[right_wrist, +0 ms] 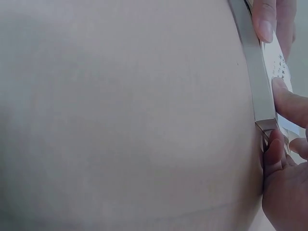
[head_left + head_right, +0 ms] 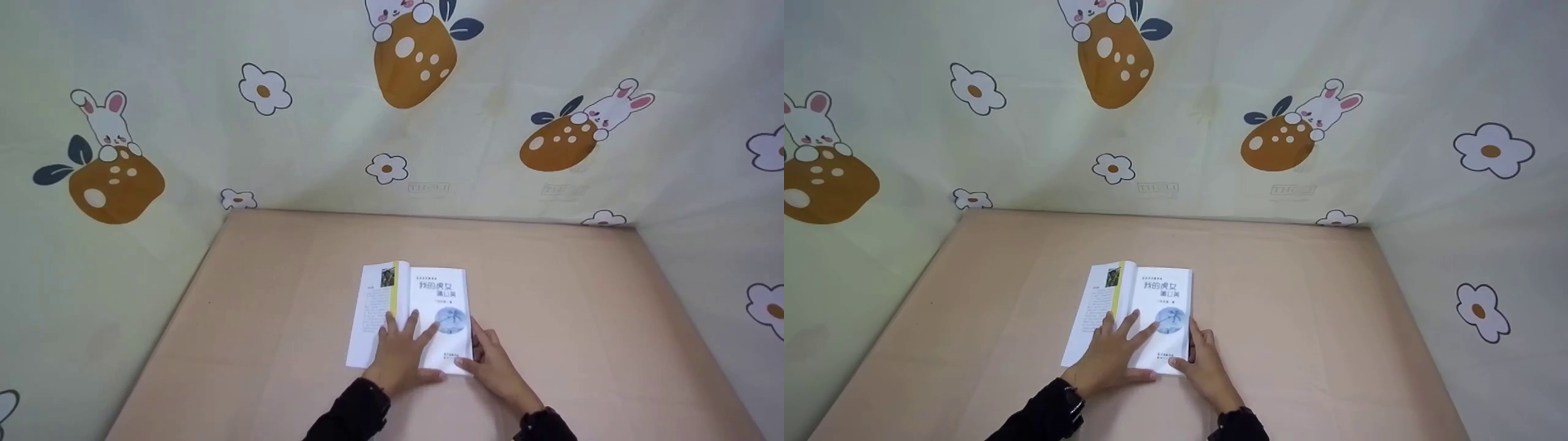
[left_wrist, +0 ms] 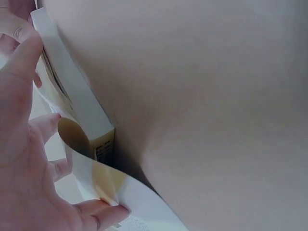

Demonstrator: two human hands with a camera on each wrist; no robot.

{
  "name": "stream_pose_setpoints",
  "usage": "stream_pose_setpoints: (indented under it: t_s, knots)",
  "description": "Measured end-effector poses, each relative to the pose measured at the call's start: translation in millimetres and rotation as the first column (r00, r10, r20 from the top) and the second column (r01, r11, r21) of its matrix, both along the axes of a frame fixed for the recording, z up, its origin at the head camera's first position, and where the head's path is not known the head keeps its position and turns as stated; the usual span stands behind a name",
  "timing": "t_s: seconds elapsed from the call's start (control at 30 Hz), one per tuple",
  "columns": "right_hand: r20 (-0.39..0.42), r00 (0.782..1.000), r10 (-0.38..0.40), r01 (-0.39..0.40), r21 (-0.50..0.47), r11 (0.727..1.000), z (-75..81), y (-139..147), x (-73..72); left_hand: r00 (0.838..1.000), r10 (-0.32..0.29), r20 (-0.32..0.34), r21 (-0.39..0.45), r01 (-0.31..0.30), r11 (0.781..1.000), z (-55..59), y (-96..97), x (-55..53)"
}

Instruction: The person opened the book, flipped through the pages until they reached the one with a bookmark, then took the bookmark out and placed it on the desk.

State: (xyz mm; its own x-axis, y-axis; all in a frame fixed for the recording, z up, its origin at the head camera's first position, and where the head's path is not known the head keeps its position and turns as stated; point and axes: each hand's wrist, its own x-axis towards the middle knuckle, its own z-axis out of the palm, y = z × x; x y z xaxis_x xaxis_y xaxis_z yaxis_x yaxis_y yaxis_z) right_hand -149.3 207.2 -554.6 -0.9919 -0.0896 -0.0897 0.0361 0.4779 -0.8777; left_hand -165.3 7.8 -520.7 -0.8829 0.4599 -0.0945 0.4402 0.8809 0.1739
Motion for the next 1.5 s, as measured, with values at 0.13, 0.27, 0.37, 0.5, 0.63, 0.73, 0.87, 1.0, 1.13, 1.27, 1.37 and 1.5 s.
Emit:
stream_pose_setpoints:
  t_s: [0.13, 0.27, 0.37, 0.5, 0.63, 0.73, 0.87, 1.0, 1.13, 1.27, 1.37, 1.5]
  knots:
    - [0.001, 1.0, -0.003, 0.003, -0.02, 1.0, 0.8, -0.1, 0.5, 1.0, -0.013, 0.017, 0.032, 0.013, 0.999, 0.9, -2.2, -3.9]
    - [0.047, 0.999, -0.02, 0.021, -0.027, 0.999, 1.0, 0.8, 0.0, 0.999, -0.035, 0.027, 0.073, 0.033, 0.997, 1.8, -5.4, -7.4]
    - [0.035, 0.999, -0.018, 0.018, -0.005, 1.0, 0.4, 1.7, -0.4, 0.998, -0.05, 0.026, 0.112, 0.047, 0.993, 4.2, -9.4, -9.1]
    - [-0.022, 1.0, -0.005, 0.005, 0.013, 1.0, 0.6, 2.9, 0.4, 0.998, -0.068, 0.01, 0.154, 0.066, 0.986, 6.8, -14.3, -11.5]
    - [-0.032, 0.999, -0.015, 0.016, 0.015, 1.0, 0.3, 2.3, 1.1, 0.996, -0.082, 0.021, 0.183, 0.077, 0.98, 7.5, -17.8, -12.9]
    - [-0.027, 0.999, -0.027, 0.027, 0.029, 0.999, -1.0, 1.0, 0.3, 0.995, -0.093, 0.029, 0.195, 0.085, 0.977, 7.4, -19.8, -13.3]
    - [-0.025, 0.999, -0.046, 0.046, 0.034, 0.998, -1.3, -0.3, 0.8, 0.993, -0.109, 0.051, 0.217, 0.095, 0.972, 7.8, -21.7, -14.3]
    - [-0.069, 0.997, -0.04, 0.042, 0.034, 0.999, -0.6, -0.7, 2.6, 0.987, -0.115, 0.113, 0.263, 0.082, 0.961, 9.3, -24.9, -16.4]
    - [-0.07, 0.997, -0.016, 0.018, 0.033, 0.999, -0.7, 1.1, 2.1, 0.985, -0.097, 0.141, 0.327, 0.047, 0.944, 8.3, -27.8, -17.3]
    - [0.002, 1.0, -0.019, 0.019, 0.036, 0.999, 0.4, 1.8, 0.2, 0.979, -0.041, 0.201, 0.393, -0.042, 0.919, 6.4, -30.0, -17.3]
    - [0.029, 0.999, -0.031, 0.03, 0.037, 0.999, 1.4, 0.5, 0.4, 0.967, 0.006, 0.255, 0.45, -0.124, 0.884, 3.5, -33.0, -17.6]
    - [0.03, 0.999, -0.045, 0.044, 0.038, 0.998, 1.3, -1.2, 0.7, 0.956, 0.04, 0.291, 0.552, -0.202, 0.809, -1.9, -39.1, -18.5]
